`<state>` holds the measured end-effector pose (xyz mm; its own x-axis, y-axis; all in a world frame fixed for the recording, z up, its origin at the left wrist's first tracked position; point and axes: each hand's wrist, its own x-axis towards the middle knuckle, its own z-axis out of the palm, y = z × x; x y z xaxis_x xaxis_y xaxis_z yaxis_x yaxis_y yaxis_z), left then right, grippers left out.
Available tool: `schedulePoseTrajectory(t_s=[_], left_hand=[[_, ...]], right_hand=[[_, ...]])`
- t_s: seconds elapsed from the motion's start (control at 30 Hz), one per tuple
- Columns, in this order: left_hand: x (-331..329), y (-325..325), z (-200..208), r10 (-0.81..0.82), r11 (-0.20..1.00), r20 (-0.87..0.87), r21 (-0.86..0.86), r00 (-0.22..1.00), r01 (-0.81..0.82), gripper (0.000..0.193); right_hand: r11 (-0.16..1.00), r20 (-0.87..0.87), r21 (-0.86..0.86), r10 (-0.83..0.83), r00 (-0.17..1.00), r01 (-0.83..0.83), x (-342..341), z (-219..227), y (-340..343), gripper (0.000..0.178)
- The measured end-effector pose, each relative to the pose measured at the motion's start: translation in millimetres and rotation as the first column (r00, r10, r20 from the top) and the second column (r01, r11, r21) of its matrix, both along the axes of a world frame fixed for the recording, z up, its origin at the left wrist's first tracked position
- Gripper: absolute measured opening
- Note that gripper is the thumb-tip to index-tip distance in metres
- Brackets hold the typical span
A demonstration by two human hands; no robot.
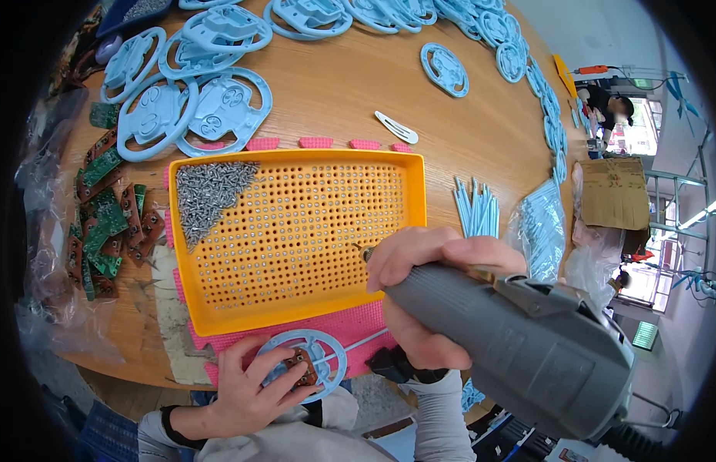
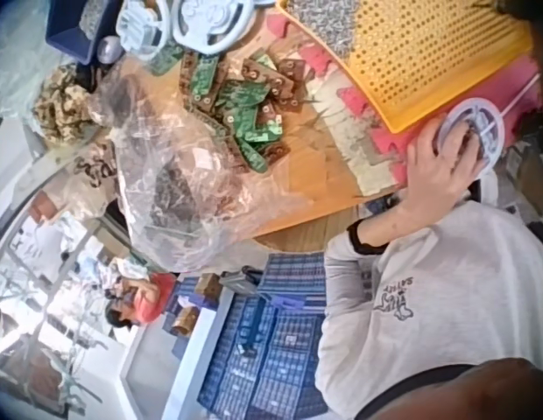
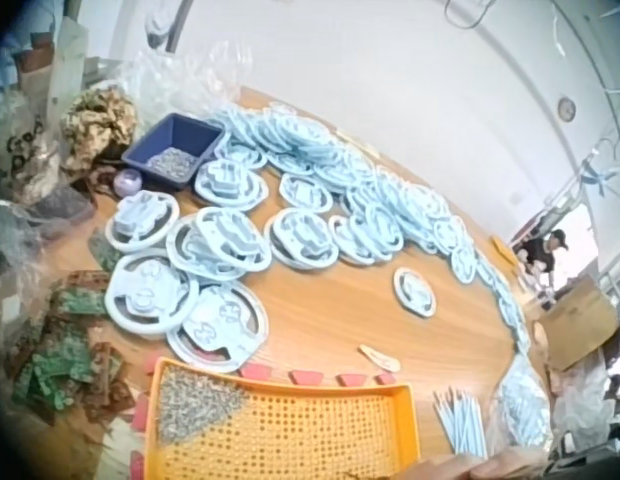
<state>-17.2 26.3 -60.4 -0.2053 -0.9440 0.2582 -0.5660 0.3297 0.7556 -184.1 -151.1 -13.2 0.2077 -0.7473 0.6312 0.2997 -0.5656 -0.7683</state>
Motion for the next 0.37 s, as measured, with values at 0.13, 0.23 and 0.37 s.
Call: schedulePoseTrajectory(t_s=[0.13, 0.23, 0.37], left_hand=[[-0.1, -0.8, 0.5, -0.008, 1.0, -0.001, -0.004, 1.0, 0.008, 0.045], [-0.8, -0.3, 0.5, -0.008, 1.0, -0.009, 0.003, 1.0, 0.008, 0.046], [-0.5, 0.5, -0.3, -0.009, 1.0, -0.008, 0.001, 1.0, 0.009, 0.047]], right_hand=[[1.0, -0.005, 0.021, 0.022, 1.0, -0.022, -0.8, 1.7, 1.3, 0.08], [0.999, -0.047, 0.011, 0.054, 0.997, -0.053, -4.5, 0.5, 1.1, 0.076], [0.995, -0.16, -0.091, -0.066, 0.985, 0.052, 4.2, 0.6, 0.9, 0.072]])
